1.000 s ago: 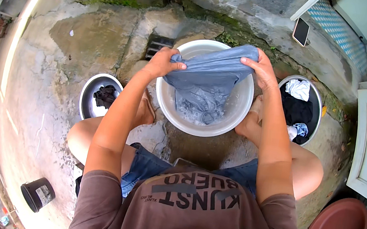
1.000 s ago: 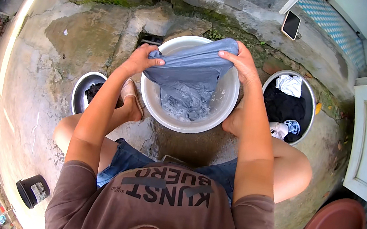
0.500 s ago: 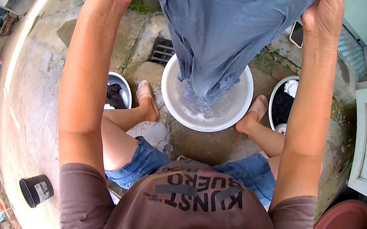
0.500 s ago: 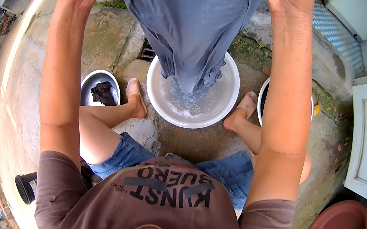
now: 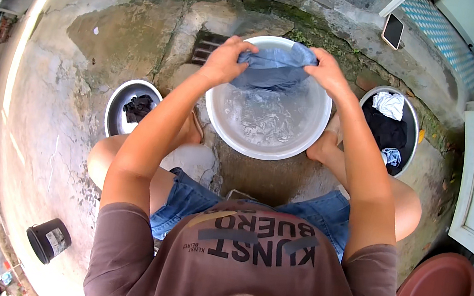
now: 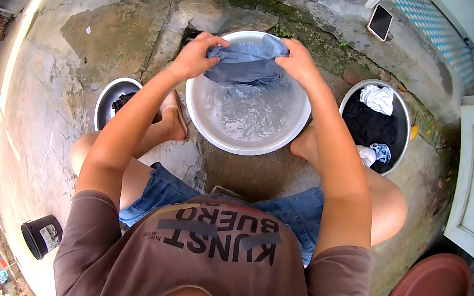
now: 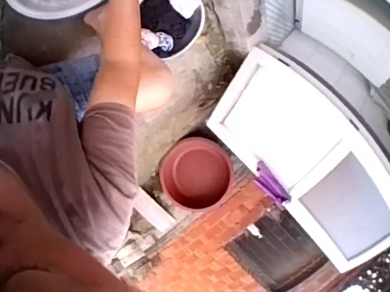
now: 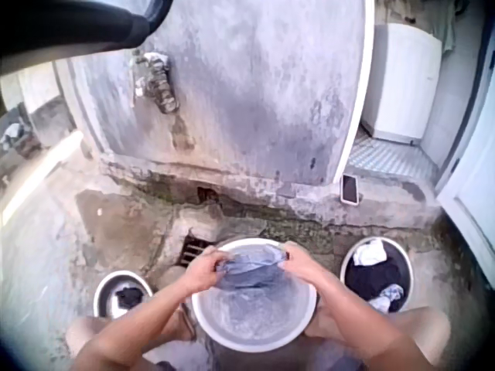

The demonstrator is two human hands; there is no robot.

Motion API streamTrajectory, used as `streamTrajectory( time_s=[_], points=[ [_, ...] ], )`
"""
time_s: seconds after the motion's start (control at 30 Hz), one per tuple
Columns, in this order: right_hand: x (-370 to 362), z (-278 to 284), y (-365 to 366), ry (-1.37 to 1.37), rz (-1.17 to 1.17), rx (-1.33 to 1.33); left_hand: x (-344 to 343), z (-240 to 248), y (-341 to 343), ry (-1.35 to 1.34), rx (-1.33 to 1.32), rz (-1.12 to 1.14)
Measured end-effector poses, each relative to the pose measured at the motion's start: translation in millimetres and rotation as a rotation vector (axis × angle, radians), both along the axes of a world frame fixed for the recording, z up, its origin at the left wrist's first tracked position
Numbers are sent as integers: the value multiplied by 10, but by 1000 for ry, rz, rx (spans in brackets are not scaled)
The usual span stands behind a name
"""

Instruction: The person washes clothing by hand in a basin of water, scrubbing and wringing a blue garment and a white garment one at a time.

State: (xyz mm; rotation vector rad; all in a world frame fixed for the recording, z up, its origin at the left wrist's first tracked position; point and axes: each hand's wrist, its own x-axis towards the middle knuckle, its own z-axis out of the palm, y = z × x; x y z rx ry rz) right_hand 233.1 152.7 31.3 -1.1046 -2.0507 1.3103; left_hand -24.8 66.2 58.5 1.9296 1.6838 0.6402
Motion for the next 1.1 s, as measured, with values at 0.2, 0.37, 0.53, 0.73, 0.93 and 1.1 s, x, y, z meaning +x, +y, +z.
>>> streamTrajectory(
  time_s=[0.2,0.37,0.53,0.73,0.93,1.1],
  points=[
    [-58,-1360,-573,-382,50,77,390,-1448,-293,34,-317,-72],
    [-218,-1664,-1051,-632,202,79,504,-2265,-666,-24,-364,-114],
    [-243,-2201,-1407,-1011,266,90,692,-2343,-946,288,-606,-240],
    [-206,-1699,-1024,-420,369,-334,871,-2056,-946,17,-547,-14],
    [-64,-1053,-722,194,40,-648,711,-1305,-680,-455,-465,245],
    [-226,-1229,-1060,92,29,-244,815,-76,-573,-1362,-348,392]
  ],
)
